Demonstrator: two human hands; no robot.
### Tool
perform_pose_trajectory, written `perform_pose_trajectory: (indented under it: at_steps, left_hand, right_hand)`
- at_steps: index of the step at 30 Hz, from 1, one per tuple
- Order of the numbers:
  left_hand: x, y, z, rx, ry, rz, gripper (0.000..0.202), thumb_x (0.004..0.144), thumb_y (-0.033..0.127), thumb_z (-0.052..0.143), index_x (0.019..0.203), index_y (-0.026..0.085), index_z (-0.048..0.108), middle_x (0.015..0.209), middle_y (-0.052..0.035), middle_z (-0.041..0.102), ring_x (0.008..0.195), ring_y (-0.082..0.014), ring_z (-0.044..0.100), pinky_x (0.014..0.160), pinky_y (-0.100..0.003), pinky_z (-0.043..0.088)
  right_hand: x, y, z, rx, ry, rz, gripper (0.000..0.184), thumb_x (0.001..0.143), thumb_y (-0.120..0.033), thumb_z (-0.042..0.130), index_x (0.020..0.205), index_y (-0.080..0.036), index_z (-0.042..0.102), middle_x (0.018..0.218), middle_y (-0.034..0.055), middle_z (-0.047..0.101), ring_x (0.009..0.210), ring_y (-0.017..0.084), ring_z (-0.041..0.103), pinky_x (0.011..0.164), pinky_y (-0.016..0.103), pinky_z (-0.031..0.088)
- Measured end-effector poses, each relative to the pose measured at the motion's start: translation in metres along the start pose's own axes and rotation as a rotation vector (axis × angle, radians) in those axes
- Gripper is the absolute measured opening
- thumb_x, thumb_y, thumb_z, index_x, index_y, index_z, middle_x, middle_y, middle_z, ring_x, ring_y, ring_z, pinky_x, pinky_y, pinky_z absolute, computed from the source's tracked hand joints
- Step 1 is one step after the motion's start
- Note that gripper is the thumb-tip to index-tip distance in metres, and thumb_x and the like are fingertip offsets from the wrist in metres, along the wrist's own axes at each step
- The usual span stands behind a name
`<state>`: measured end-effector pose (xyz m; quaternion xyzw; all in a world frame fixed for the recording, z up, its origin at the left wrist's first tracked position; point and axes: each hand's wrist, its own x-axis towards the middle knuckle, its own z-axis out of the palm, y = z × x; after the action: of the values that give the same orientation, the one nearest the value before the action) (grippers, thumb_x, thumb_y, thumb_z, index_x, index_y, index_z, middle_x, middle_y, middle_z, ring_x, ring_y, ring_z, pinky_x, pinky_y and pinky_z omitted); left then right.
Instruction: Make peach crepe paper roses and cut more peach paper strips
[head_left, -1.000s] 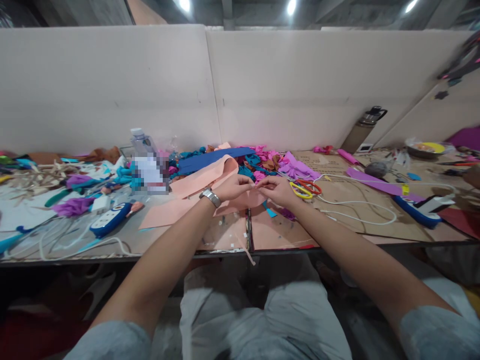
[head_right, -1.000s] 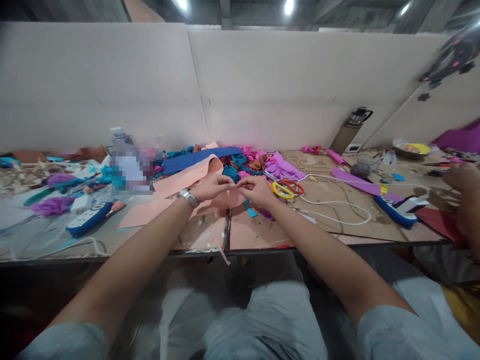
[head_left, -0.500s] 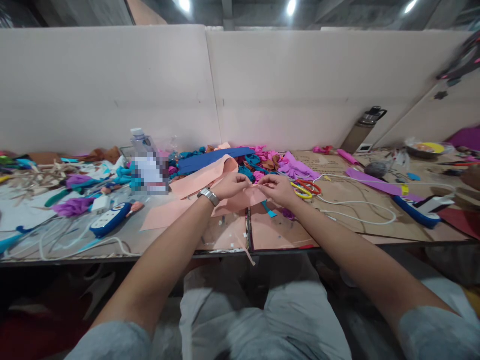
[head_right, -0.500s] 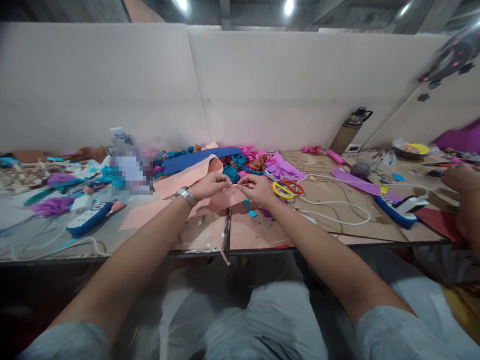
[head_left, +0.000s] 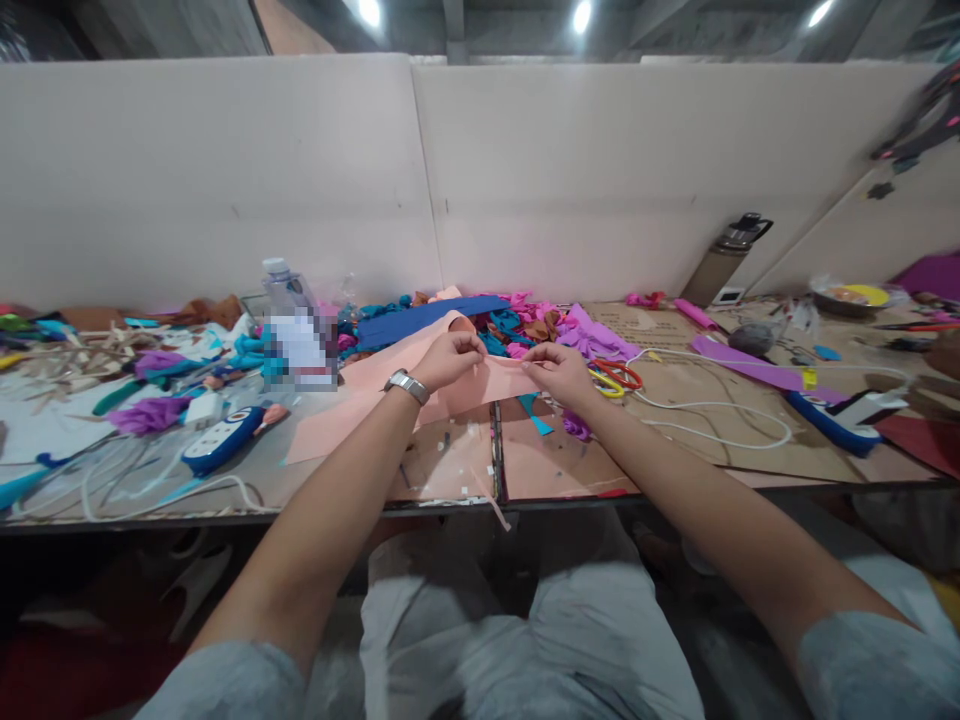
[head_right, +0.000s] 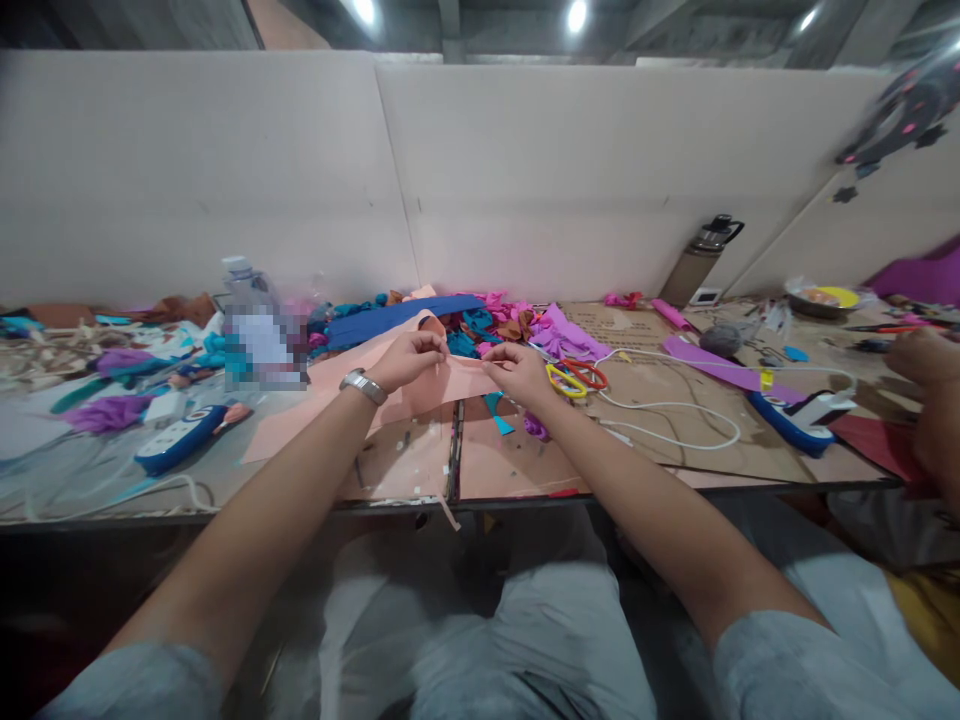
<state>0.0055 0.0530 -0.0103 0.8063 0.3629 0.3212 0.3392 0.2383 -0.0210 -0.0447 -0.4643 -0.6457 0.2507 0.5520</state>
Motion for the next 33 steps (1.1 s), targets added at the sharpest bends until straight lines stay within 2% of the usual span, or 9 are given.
perform_pose_trajectory:
  at_steps: [2,4,9,13,16,21,27,33]
  left_hand:
    - [0.000,0.002,0.001,0.017,0.009,0.018,0.023,0.078,0.033,0.058,0.086,0.015,0.070,0.088,-0.0047,0.070,0.084,-0.0187,0.061,0.078,-0.030,0.046]
    - [-0.003,0.007,0.004,0.032,-0.031,0.046,0.027,0.083,0.038,0.055,0.087,0.015,0.071,0.092,-0.0052,0.071,0.089,-0.0198,0.062,0.083,-0.031,0.047]
    - [-0.011,0.020,0.015,0.096,-0.156,0.077,0.036,0.087,0.047,0.059,0.072,0.016,0.066,0.067,-0.0004,0.059,0.069,-0.0155,0.052,0.068,-0.028,0.040]
    - [-0.014,0.026,0.021,0.096,-0.226,0.085,0.033,0.088,0.045,0.057,0.078,0.016,0.068,0.072,-0.0005,0.061,0.070,-0.0150,0.052,0.066,-0.027,0.039]
    - [-0.014,0.026,0.023,0.091,-0.259,0.082,0.034,0.088,0.045,0.056,0.073,0.016,0.065,0.066,0.0005,0.056,0.065,-0.0135,0.048,0.063,-0.027,0.037]
    - [-0.013,0.022,0.024,0.097,-0.265,0.091,0.033,0.088,0.044,0.055,0.073,0.016,0.063,0.067,0.0013,0.055,0.064,-0.0126,0.045,0.064,-0.027,0.036]
    - [-0.011,0.018,0.023,0.130,-0.248,0.112,0.041,0.089,0.053,0.057,0.073,0.015,0.063,0.067,0.0005,0.056,0.066,-0.0134,0.047,0.062,-0.027,0.035]
    - [-0.014,0.023,0.024,0.175,-0.215,0.114,0.042,0.089,0.055,0.057,0.077,0.015,0.066,0.071,-0.0014,0.061,0.068,-0.0146,0.051,0.063,-0.027,0.036]
  right_hand:
    - [-0.001,0.000,0.001,-0.012,-0.009,-0.014,0.018,0.074,-0.034,0.070,0.080,-0.018,0.071,0.080,0.0044,0.074,0.075,0.019,0.067,0.073,0.031,0.053]
    - [-0.002,0.000,0.002,-0.026,-0.026,-0.032,0.016,0.074,-0.033,0.071,0.080,-0.018,0.072,0.081,0.0046,0.075,0.076,0.020,0.067,0.073,0.031,0.054]
    - [-0.006,-0.003,0.006,-0.052,-0.087,-0.082,0.017,0.078,-0.035,0.070,0.079,-0.019,0.073,0.081,0.0047,0.076,0.076,0.020,0.069,0.072,0.031,0.054]
    - [-0.009,-0.006,0.007,-0.089,-0.112,-0.117,0.016,0.078,-0.034,0.072,0.081,-0.019,0.075,0.082,0.0050,0.077,0.077,0.020,0.070,0.074,0.031,0.054]
    - [-0.011,-0.008,0.007,-0.113,-0.119,-0.132,0.016,0.079,-0.034,0.072,0.081,-0.019,0.075,0.081,0.0052,0.077,0.077,0.020,0.069,0.073,0.031,0.054]
    - [-0.011,-0.007,0.007,-0.145,-0.123,-0.145,0.016,0.081,-0.034,0.071,0.084,-0.019,0.076,0.083,0.0051,0.077,0.078,0.020,0.070,0.074,0.031,0.054]
    - [-0.011,-0.005,0.006,-0.188,-0.125,-0.165,0.017,0.083,-0.035,0.070,0.085,-0.020,0.077,0.083,0.0052,0.077,0.077,0.021,0.069,0.072,0.030,0.053]
    - [-0.010,-0.005,0.006,-0.221,-0.117,-0.180,0.015,0.085,-0.033,0.068,0.085,-0.020,0.076,0.084,0.0045,0.077,0.078,0.021,0.068,0.073,0.030,0.051]
